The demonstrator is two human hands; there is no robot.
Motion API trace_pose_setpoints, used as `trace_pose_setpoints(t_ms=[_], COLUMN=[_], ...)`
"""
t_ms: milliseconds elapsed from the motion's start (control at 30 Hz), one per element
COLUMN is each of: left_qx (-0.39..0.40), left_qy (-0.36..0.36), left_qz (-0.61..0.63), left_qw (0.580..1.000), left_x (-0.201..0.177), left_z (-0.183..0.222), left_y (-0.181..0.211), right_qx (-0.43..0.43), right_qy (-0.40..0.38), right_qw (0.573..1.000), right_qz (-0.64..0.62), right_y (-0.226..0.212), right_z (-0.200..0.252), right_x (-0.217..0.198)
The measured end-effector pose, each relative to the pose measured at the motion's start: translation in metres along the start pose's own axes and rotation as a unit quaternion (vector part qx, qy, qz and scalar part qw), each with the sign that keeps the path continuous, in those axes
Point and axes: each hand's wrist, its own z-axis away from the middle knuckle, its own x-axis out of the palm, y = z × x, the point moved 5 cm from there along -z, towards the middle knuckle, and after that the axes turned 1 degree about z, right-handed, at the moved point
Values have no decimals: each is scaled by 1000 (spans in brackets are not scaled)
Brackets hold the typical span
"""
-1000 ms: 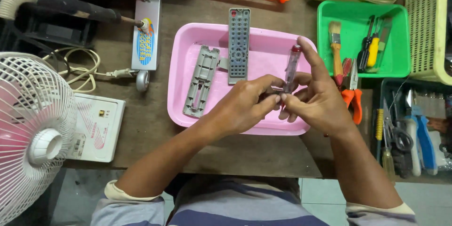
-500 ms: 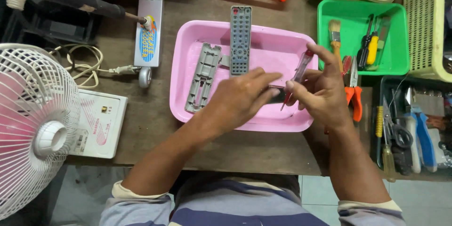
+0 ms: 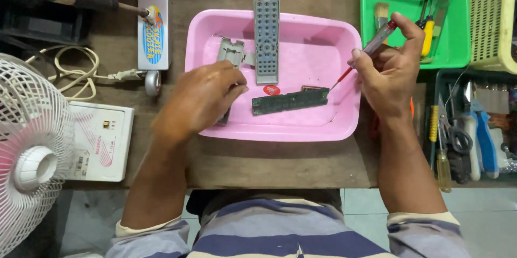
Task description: The person is using pliers to cut and snap sections of a circuit board, then uses a screwdriver to probe and clean the board at an electronics repair bench.
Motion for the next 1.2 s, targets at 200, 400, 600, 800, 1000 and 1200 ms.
trace_pose_setpoints(t_ms=[200, 400, 600, 800, 1000, 1200], left_qx=[-18, -35, -12, -15, -5, -12], left_qy=[-63, -94, -86, -96, -89, -99], left_qz=[-23, -21, -18, -25, -22, -12], left_qw=[998, 995, 996, 995, 996, 995], left_x=[18, 18, 26, 33, 32, 30], left_z=[-4, -5, -6, -9, -10, -13], left_y=[6, 4, 6, 2, 3, 6], right_qx=[4, 37, 36, 36, 31, 0], right_qy=[-31, -45, -54, -52, -55, -60], right_qw=[999, 998, 997, 997, 997, 996], right_qz=[-9, 36, 31, 37, 46, 71], right_y=[-6, -11, -13, -13, -10, -10], right_z=[0, 0, 2, 2, 1, 0], right_x=[6, 11, 13, 13, 13, 13])
